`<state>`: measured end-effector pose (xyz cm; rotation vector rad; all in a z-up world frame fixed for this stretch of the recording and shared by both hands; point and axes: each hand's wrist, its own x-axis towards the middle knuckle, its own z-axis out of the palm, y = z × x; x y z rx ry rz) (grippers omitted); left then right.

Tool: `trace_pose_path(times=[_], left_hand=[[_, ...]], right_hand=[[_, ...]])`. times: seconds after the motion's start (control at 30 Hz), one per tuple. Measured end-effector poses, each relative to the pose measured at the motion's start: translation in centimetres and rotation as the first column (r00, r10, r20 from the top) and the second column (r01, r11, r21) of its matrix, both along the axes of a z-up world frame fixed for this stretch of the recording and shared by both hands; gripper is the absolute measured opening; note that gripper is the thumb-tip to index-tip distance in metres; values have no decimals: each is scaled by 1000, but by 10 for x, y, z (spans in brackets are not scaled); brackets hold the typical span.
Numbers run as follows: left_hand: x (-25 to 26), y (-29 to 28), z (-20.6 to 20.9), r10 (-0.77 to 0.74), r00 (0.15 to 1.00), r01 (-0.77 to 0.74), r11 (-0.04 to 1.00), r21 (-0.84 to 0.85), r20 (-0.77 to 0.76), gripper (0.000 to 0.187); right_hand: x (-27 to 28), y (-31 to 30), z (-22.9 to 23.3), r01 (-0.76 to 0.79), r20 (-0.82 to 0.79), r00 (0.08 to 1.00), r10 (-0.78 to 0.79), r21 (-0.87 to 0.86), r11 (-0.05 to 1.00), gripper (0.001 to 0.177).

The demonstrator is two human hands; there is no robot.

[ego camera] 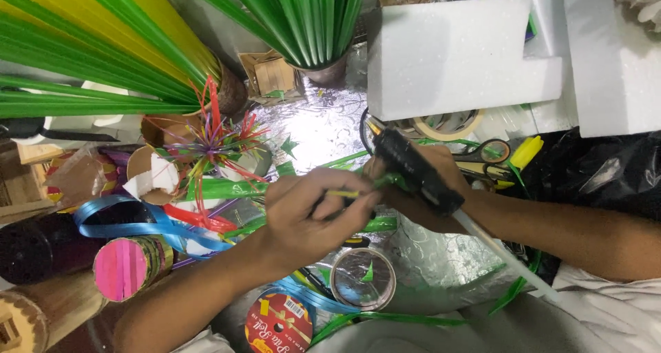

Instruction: Assembling a decorative upper structure by tying and gluing green plastic ribbons.

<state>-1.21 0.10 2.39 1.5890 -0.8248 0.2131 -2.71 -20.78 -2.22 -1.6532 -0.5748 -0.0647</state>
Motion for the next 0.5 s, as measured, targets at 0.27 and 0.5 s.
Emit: trace_pose_path(times=[0.27,0.5], left_hand=[[-14,54,43,63,966,-124,964,236,250,10],[-57,93,73,252,943,-172,-183,968,216,24]], right_hand=[[0,6,13,114,-200,975,-92,101,988,11],[0,3,13,103,-273,960,-58,155,983,10]])
